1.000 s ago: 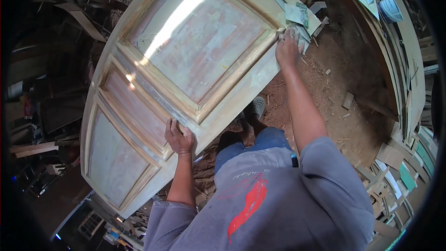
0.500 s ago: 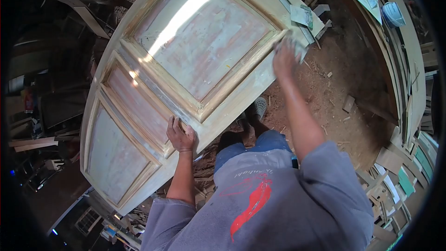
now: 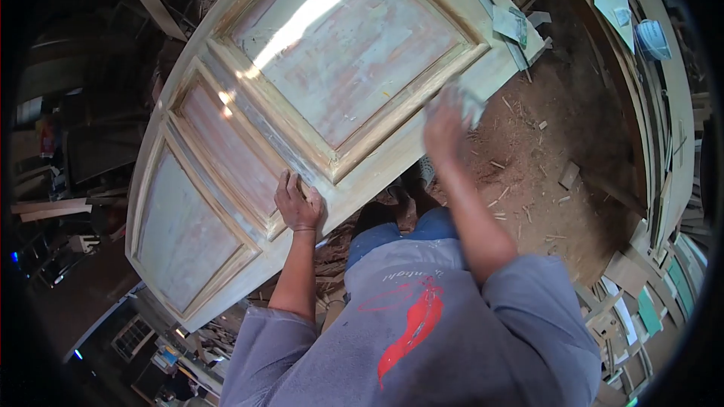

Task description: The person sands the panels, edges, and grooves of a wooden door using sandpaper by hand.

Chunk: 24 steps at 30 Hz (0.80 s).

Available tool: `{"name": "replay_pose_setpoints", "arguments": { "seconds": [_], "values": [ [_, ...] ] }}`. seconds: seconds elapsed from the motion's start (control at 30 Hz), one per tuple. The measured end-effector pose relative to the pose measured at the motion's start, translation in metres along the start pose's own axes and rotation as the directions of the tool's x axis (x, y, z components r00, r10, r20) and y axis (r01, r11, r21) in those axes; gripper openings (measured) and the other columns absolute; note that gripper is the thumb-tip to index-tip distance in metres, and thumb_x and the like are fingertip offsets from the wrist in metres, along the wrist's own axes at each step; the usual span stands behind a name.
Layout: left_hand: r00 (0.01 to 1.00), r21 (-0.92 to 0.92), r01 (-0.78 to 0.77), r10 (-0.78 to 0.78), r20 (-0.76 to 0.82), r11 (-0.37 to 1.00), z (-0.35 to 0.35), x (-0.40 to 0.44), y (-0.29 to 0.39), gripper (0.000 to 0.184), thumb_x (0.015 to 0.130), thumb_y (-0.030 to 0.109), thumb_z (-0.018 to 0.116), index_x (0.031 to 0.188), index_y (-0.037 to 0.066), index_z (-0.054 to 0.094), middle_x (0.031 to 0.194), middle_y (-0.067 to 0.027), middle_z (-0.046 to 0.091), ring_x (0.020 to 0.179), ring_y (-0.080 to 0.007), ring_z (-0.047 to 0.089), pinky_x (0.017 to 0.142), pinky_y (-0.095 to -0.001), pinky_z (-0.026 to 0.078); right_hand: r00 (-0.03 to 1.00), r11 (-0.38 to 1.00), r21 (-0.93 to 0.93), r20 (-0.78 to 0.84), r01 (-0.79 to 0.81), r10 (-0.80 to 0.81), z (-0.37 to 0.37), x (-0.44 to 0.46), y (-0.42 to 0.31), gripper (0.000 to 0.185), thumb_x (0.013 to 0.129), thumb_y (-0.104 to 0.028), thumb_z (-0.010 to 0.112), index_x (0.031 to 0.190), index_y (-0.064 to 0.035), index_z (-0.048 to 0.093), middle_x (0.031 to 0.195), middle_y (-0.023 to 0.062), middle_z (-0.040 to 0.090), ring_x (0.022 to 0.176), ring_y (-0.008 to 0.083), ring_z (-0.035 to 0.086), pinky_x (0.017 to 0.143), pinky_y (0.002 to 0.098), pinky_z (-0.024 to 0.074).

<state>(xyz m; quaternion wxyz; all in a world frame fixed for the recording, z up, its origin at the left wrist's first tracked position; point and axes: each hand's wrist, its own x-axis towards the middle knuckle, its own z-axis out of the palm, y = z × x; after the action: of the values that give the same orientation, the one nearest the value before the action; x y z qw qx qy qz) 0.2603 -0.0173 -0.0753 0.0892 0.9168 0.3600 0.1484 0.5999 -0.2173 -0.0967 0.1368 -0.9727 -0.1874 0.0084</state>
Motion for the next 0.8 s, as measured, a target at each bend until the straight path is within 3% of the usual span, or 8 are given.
{"name": "replay_pose_setpoints", "arguments": {
  "seconds": [0.1,0.23,0.3,0.4,0.5,0.6,0.67,0.8],
  "values": [
    [1.0,0.01,0.007,-0.007,0.014,1.0,-0.007,0.0,0.002,0.06,0.088,0.031,0.073,0.142,0.009,0.06,0.155,-0.0193,0.058,0.139,-0.0388,0.056,0.117,-0.0527,0.042,0.995,0.996,0.052,0.071,0.069,-0.073,-0.007,-0.061,-0.037,0.062,0.113,-0.036,0.047,0.166,-0.0042,0.044,0.176,0.0176,0.038,0.167,0.0337,0.029,0.131,0.0659,0.019],
    [1.0,0.005,-0.028,0.028,-0.009,1.0,-0.002,0.003,0.001,0.06,0.088,0.03,0.073,0.142,0.008,0.06,0.155,-0.019,0.058,0.14,-0.0385,0.055,0.116,-0.0524,0.042,0.997,1.0,0.004,-0.07,-0.024,0.025,0.018,0.018,0.017,0.06,0.115,-0.036,0.044,0.167,-0.0056,0.045,0.177,0.0144,0.038,0.167,0.0326,0.029,0.131,0.0655,0.0186],
    [1.0,0.003,-0.03,0.03,-0.005,1.0,-0.005,0.003,0.001,0.06,0.088,0.03,0.074,0.141,0.008,0.059,0.155,-0.0183,0.058,0.14,-0.0382,0.055,0.115,-0.0524,0.043,0.986,0.984,0.049,-0.003,-0.169,0.169,0.001,0.079,0.046,0.059,0.117,-0.038,0.04,0.166,-0.0057,0.045,0.177,0.0132,0.039,0.166,0.0326,0.031,0.131,0.066,0.0196],
    [0.999,0.008,-0.038,0.038,-0.014,0.999,-0.006,0.003,0.001,0.06,0.087,0.03,0.074,0.141,0.007,0.059,0.156,-0.0177,0.057,0.14,-0.0381,0.055,0.115,-0.0529,0.043,0.981,0.981,0.001,-0.03,-0.192,0.192,-0.009,0.103,0.053,0.061,0.118,-0.041,0.037,0.167,-0.0047,0.043,0.177,0.0145,0.039,0.165,0.0332,0.031,0.131,0.067,0.0199],
    [0.999,0.001,-0.051,0.051,-0.013,0.999,-0.005,0.004,0.0,0.058,0.089,0.03,0.072,0.14,0.006,0.059,0.156,-0.019,0.056,0.14,-0.039,0.054,0.116,-0.0532,0.041,0.983,0.983,0.002,-0.03,-0.181,0.181,0.005,0.043,0.009,0.064,0.118,-0.042,0.037,0.169,-0.0037,0.038,0.176,0.0166,0.038,0.166,0.0335,0.03,0.131,0.0679,0.0176],
    [0.998,-0.008,-0.066,0.066,-0.001,0.998,-0.003,0.0,-0.002,0.055,0.091,0.03,0.071,0.139,0.005,0.06,0.157,-0.0204,0.055,0.143,-0.0403,0.052,0.118,-0.0541,0.04,0.995,0.999,-0.005,-0.094,0.036,-0.036,0.034,-0.087,-0.064,0.063,0.115,-0.037,0.044,0.167,-0.0013,0.041,0.176,0.018,0.038,0.166,0.0342,0.03,0.132,0.0657,0.0165],
    [0.997,-0.021,-0.081,0.08,-0.02,0.997,-0.002,0.0,-0.003,0.055,0.091,0.029,0.071,0.139,0.005,0.06,0.157,-0.0205,0.055,0.144,-0.0407,0.051,0.118,-0.0544,0.04,0.994,0.997,0.071,0.107,0.019,-0.027,0.008,-0.158,-0.129,0.062,0.113,-0.035,0.047,0.165,-0.0011,0.044,0.174,0.0178,0.041,0.166,0.0347,0.03,0.132,0.0647,0.0163],
    [0.992,-0.064,-0.124,0.122,-0.033,0.99,-0.007,0.002,-0.001,0.053,0.092,0.026,0.072,0.139,0.004,0.059,0.157,-0.021,0.054,0.145,-0.0413,0.051,0.12,-0.0551,0.04,0.998,0.981,0.191,0.058,0.027,-0.038,0.01,-0.195,-0.156,0.059,0.113,-0.033,0.047,0.161,-0.0002,0.05,0.169,0.0186,0.049,0.163,0.0358,0.035,0.132,0.0641,0.017]
  ]
}}
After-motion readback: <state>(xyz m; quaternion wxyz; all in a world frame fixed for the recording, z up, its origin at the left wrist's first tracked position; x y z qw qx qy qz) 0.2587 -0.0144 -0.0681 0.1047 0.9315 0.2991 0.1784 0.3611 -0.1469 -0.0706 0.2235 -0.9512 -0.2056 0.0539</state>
